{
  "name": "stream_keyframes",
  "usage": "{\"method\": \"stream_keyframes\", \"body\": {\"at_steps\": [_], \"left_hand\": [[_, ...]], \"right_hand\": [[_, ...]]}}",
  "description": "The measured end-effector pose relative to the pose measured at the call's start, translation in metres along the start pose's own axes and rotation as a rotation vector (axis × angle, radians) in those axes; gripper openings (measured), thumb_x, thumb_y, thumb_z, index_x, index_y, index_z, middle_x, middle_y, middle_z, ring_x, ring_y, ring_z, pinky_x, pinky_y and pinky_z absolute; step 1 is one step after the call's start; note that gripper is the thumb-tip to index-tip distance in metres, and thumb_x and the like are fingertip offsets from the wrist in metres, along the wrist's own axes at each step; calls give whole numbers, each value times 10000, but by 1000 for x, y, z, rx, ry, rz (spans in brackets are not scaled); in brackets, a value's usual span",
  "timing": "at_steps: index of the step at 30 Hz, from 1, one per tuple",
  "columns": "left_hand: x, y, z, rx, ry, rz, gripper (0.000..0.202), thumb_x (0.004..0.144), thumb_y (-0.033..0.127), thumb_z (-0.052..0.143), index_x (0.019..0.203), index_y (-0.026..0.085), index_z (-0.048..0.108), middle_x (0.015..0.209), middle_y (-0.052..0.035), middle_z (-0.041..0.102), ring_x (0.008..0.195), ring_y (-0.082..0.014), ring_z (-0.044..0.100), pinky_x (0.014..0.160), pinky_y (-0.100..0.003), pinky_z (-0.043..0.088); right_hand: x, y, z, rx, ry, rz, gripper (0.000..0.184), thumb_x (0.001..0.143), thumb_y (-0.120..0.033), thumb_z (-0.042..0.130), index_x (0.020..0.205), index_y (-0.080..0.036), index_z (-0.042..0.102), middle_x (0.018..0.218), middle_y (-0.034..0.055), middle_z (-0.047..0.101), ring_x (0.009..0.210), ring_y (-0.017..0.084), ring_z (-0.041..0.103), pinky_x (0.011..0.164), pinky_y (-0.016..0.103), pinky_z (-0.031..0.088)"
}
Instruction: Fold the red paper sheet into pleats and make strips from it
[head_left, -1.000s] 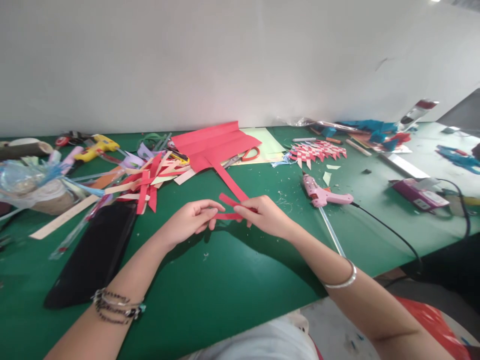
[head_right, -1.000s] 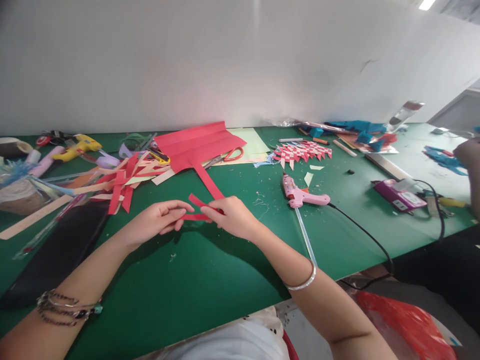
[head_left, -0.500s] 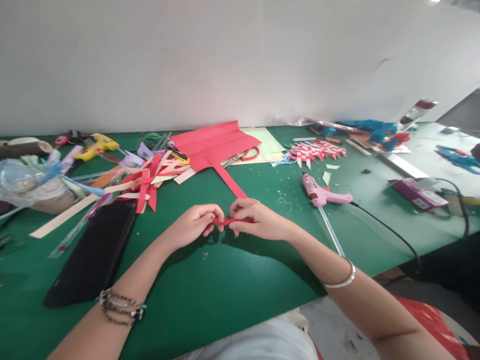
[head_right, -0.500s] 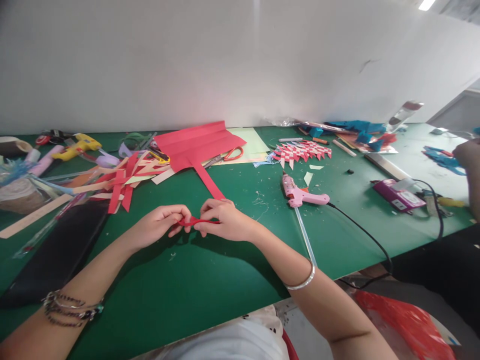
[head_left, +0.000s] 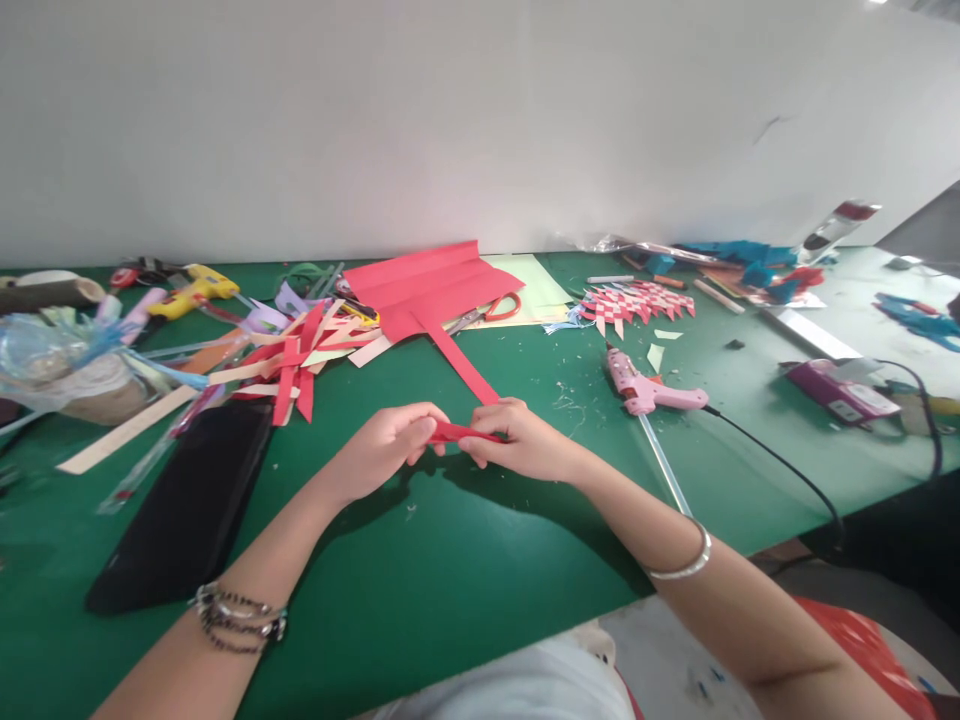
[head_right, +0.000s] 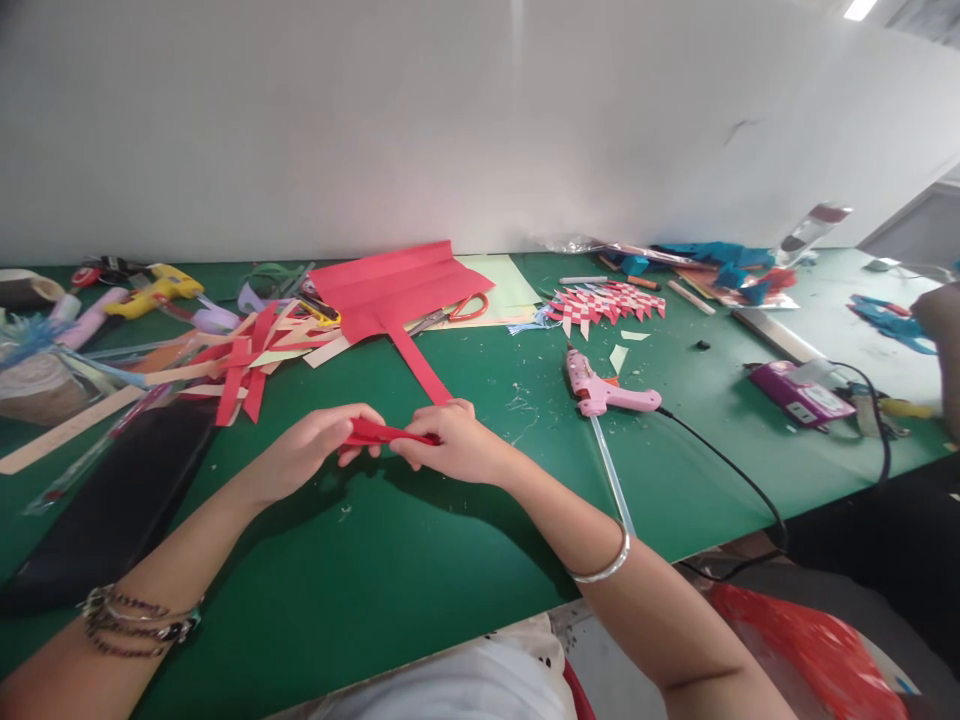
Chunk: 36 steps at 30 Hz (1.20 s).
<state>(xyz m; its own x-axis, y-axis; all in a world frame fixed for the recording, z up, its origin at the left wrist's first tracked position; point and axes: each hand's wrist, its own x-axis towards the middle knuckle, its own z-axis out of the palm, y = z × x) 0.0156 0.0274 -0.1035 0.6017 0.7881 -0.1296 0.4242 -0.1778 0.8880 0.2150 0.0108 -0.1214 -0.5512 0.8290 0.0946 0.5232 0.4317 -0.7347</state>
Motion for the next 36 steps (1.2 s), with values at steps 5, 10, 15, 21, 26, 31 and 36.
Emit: {"method": "stream_keyframes", "body": {"at_steps": [5, 10, 15, 21, 26, 31, 36], "left_hand": [[2, -2, 3, 228, 139, 29, 326, 799, 470, 481, 666, 180, 549, 627, 26, 472, 561, -106, 380, 514, -218, 289], [2, -4, 5, 255, 109, 96, 277, 791, 408, 508, 635, 181, 534, 634, 24, 471, 602, -118, 417, 551, -222, 313], [2, -7, 5, 73, 107, 78, 189, 742, 367, 572, 702, 183, 551, 695, 20, 538, 647, -122, 485, 590, -225, 379], [7, -5, 11, -237, 230, 12, 321, 673, 350, 633, 910, 190, 490, 845, -8, 560, 730, -121, 542, 627, -228, 450], [9, -4, 19, -453, 261, 0, 445, 650, 338, 679, 1021, 193, 481, 864, -3, 565, 764, -107, 543, 653, -205, 451], [9, -5, 24, -512, 264, -29, 277, 668, 379, 693, 822, 176, 587, 793, 15, 587, 724, -103, 544, 689, -220, 454], [10, -9, 24, -533, 284, -44, 273, 677, 414, 684, 776, 162, 654, 790, -18, 636, 755, -144, 565, 745, -283, 471]], "right_hand": [[-1, -3, 1, -95, 20, 9, 335, 866, -333, 503, 584, -155, 525, 619, -52, 470, 649, 81, 485, 930, 375, 214], [1, -5, 3, -17, 107, -9, 233, 812, -371, 565, 701, -175, 505, 681, -36, 520, 627, 88, 449, 712, 250, 343], [0, -6, 4, 233, 29, -26, 189, 848, -301, 511, 707, -176, 508, 633, -37, 537, 579, 78, 467, 570, 193, 360], [-1, -3, 7, 314, 93, 22, 177, 821, -291, 542, 693, -175, 502, 592, -41, 539, 546, 77, 480, 558, 198, 384], [2, -1, 9, 267, 200, 1, 153, 776, -276, 597, 692, -171, 523, 656, -31, 538, 597, 79, 468, 584, 200, 381], [2, -4, 8, 255, 181, -42, 119, 811, -271, 561, 743, -173, 570, 694, -23, 566, 646, 90, 499, 648, 210, 398], [1, -8, 4, 179, 173, -48, 266, 901, -296, 419, 702, -163, 536, 637, -24, 498, 601, 87, 446, 587, 202, 369]]}}
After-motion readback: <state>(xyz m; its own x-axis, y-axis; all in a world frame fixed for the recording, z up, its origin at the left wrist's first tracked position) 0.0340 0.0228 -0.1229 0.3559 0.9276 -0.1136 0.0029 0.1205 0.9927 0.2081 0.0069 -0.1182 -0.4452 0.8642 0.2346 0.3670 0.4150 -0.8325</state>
